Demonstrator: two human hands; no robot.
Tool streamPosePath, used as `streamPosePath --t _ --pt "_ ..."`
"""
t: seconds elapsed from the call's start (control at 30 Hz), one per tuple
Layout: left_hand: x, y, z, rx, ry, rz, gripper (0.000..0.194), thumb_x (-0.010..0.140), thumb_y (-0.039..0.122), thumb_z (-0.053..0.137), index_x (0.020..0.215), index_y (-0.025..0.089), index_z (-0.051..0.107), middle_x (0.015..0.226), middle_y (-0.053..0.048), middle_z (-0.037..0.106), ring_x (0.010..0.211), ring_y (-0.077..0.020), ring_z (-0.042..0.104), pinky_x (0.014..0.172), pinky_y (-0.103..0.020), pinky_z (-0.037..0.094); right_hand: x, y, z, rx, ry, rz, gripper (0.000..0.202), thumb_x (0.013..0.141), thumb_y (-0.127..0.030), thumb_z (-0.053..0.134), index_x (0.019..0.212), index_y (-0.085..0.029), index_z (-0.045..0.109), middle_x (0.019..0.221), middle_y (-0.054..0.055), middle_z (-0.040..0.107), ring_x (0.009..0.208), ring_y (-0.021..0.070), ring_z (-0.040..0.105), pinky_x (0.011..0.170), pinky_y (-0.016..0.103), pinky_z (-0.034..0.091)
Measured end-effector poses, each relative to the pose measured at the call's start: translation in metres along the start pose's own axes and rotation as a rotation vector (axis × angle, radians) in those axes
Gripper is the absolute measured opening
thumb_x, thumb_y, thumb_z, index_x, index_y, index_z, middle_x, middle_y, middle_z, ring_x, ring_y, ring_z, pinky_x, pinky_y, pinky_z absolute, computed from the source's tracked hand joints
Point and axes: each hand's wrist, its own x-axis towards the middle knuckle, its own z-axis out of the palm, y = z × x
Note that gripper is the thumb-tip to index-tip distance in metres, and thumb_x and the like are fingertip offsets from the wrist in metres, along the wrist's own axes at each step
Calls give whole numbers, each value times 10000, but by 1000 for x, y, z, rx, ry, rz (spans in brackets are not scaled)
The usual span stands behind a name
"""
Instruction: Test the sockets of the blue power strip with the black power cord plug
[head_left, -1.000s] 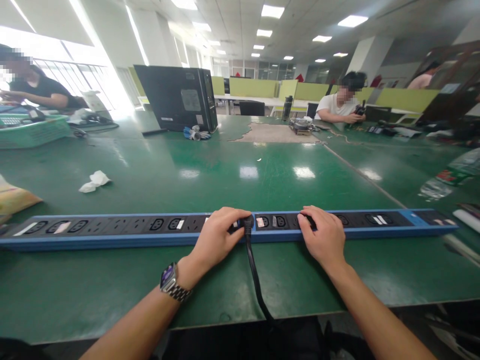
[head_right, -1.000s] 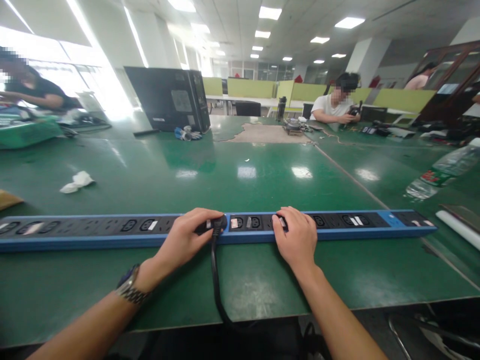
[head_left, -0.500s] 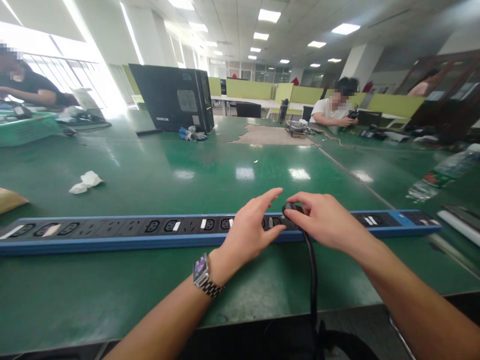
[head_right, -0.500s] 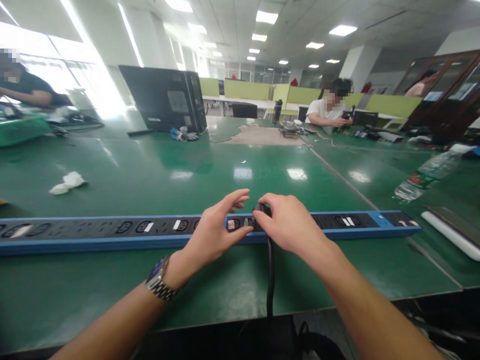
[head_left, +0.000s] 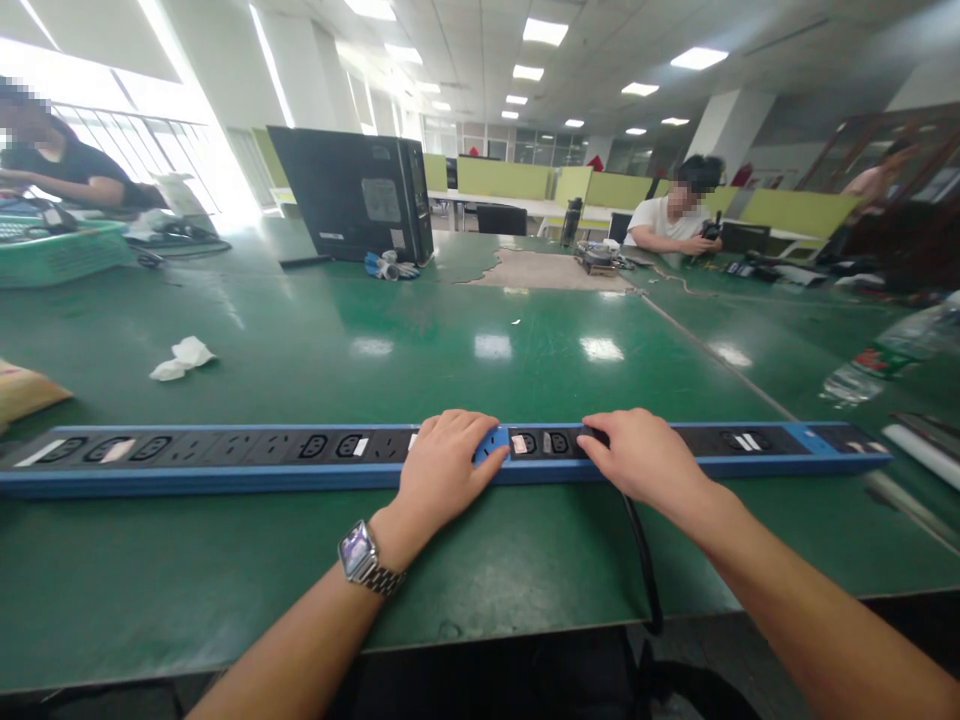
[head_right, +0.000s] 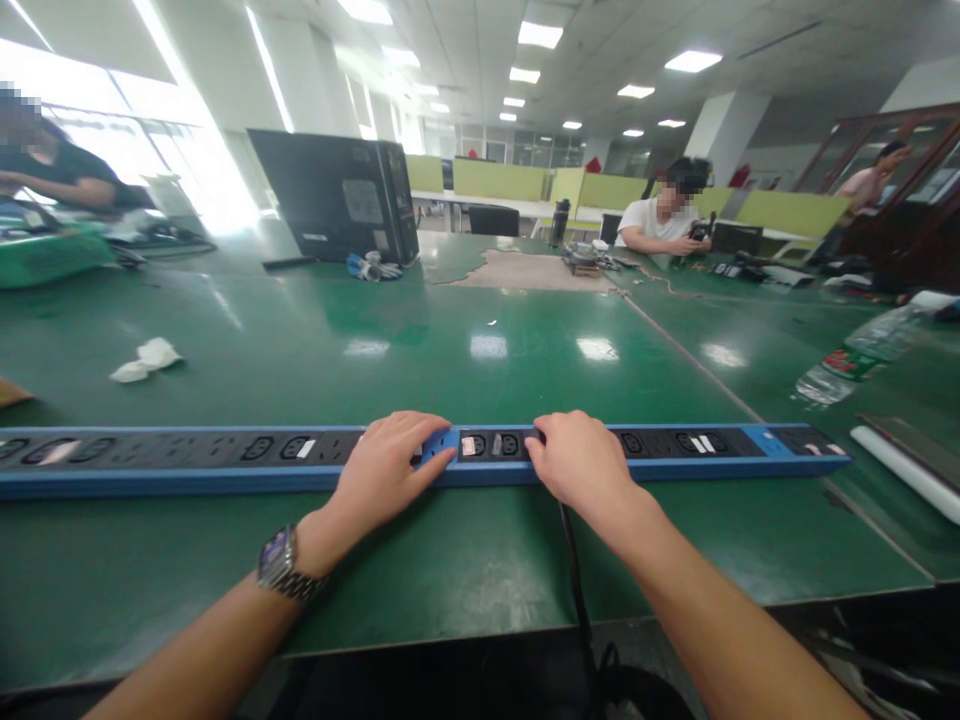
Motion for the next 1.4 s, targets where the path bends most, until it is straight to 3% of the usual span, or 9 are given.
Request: streamPosePath --t 0.17,0.27,0.33,0.53,0.97,1.1,1.2,1.3,1.4 --pt "-1 -3 1 14 -6 -4 302 923 425 538 1119 220 642 1132 -54 703 1065 -262 621 950 -446 437 -11 9 -28 129 160 -22 346 879 -385 520 1072 -219 755 1010 58 759 892 251 705 748 344 514" --pt "-1 -3 1 15 1 -1 298 924 427 533 1108 223 648 1125 -52 706 1063 -259 624 948 -440 437 -15 46 -55 169 271 7 382 852 -471 536 1064 -231 745 855 35 756 707 208 684 612 310 481" --pt "-1 -2 1 16 4 -1 297 927 424 529 1106 221 649 1125 -53 706 1061 -259 624 944 -439 438 -13 81 -62 125 205 33 398 814 -504 569 1025 -210 734 671 26 703 572 196 632 522 303 426" --pt "0 0 2 26 2 -12 288 922 414 536 1092 212 652 1108 -51 705 1050 -261 620 943 -449 437 -11 160 -34 59 -55 128 275 780 -457 589 848 -207 678 539 16 616 506 207 588 494 315 384" --pt "-2 -4 3 19 31 16 277 931 404 518 1091 218 645 1112 -59 707 1041 -257 627 930 -444 441 -4 183 -8 -16 -1 76 223 694 -458 690 729 -238 706 585 41 643 513 222 570 499 335 365" --pt "-2 -3 4 -20 66 2 336 914 380 551 1202 215 598 1167 -74 683 1076 -272 610 941 -456 444 -8 156 -27 -22 73 143 200 711 -409 704 724 -210 701 589 72 647 513 196 556 512 334 345" --pt "-1 18 6 -129 180 94 479 892 346 592 1338 201 496 1264 -101 629 1142 -260 575 960 -420 451 -16 93 -46 170 128 100 294 746 -495 656 811 -209 680 514 27 595 445 160 521 464 300 327" --pt "1 45 5 -199 223 318 420 906 325 569 1311 220 529 1265 -97 624 1133 -234 580 952 -377 460 -26 14 -55 542 -80 -74 299 720 -455 685 897 -223 620 555 -29 616 480 145 551 452 259 359" --pt "-4 42 -5 -174 284 347 291 932 253 499 1197 258 619 1192 -76 656 1063 -219 605 912 -372 477 -34 -32 -52 887 -171 -140 412 715 -429 712 1034 -212 566 626 -28 658 556 155 614 489 247 423"
